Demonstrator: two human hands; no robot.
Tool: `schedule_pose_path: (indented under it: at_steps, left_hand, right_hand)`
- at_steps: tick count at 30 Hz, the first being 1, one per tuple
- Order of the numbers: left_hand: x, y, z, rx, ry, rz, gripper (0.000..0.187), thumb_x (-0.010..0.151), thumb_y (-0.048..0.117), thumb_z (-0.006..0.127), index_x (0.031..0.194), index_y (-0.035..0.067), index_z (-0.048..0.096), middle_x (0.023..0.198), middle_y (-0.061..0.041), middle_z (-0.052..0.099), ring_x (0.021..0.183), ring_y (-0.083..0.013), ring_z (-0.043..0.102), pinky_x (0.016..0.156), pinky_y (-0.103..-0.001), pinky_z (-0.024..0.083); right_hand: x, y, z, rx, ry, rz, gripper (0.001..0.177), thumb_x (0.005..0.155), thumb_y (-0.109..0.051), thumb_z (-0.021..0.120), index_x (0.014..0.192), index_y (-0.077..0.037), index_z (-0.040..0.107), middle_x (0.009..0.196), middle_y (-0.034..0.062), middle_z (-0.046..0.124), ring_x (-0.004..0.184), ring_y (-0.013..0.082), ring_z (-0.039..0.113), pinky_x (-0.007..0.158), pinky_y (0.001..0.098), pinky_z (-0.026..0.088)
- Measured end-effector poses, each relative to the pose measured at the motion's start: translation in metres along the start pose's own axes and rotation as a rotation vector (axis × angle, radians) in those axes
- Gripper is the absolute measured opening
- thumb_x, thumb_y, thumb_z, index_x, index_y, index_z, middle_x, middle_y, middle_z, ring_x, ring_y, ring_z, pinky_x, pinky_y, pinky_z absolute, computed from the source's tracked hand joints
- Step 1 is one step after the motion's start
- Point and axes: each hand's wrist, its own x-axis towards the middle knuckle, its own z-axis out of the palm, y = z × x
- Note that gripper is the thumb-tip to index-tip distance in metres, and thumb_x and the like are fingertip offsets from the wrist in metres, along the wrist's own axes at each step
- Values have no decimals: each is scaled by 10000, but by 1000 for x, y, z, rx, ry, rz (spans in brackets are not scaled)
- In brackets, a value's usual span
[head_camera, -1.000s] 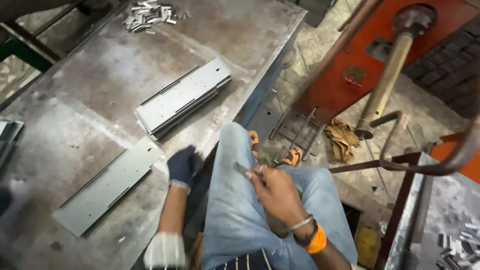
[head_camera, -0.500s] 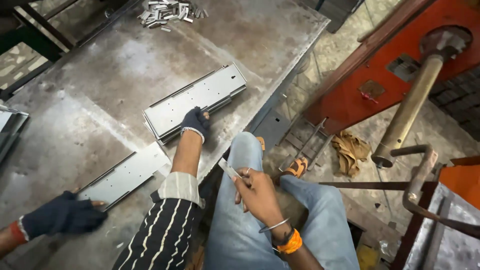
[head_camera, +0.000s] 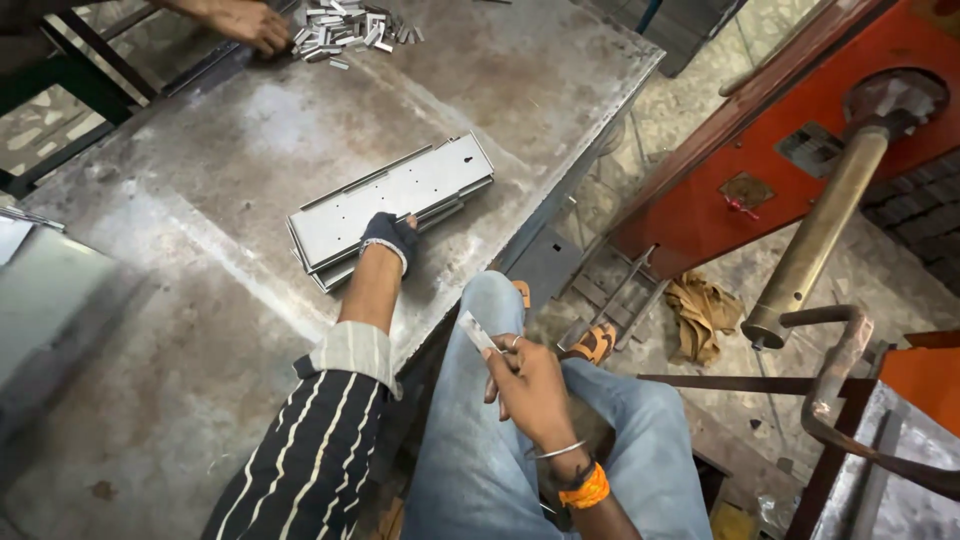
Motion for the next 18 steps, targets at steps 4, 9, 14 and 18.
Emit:
schedule_pose_path:
  at_steps: [4,9,14,18]
  left_hand:
    - [22,11,-3,44,-193,-220,356,968,398,702,987,44,734,956,-239,718,881,-405,660,769,-449,534]
    - [18,31,-11,31,-178,-189,381,940,404,735,916,24,740,889,-204,766,850,-311,660,747,-421,544]
    - [6,57,-14,64,-197,-162,386,951,419,691,943,37,743,923,-223,743,893,-364,650,799,-450,536]
    - [-1,78,-13,87,-216,-140,396,960,432,656,965,47,746,951,-238,725,928,-406,641,841,-472,530]
  right_hand:
    - [-3,-3,-1,-43,17,-21,315,980,-198,605,1153,48,698,548,55,670,348,83,516,364,271,424]
    - [-6,-6,-2,-26,17,-27,304,982,-192,599,1136,54,690,541,63,662,341,86,502,360,276,404]
    - [-6,4,-6,-11,38,-21,292,977,-192,603,1130,39,694,543,56,664,340,85,506,366,276,405]
    - [-10,-8,-10,-13,65,31,289,976,-192,613,1112,44,708,544,56,660,348,83,505,373,277,420]
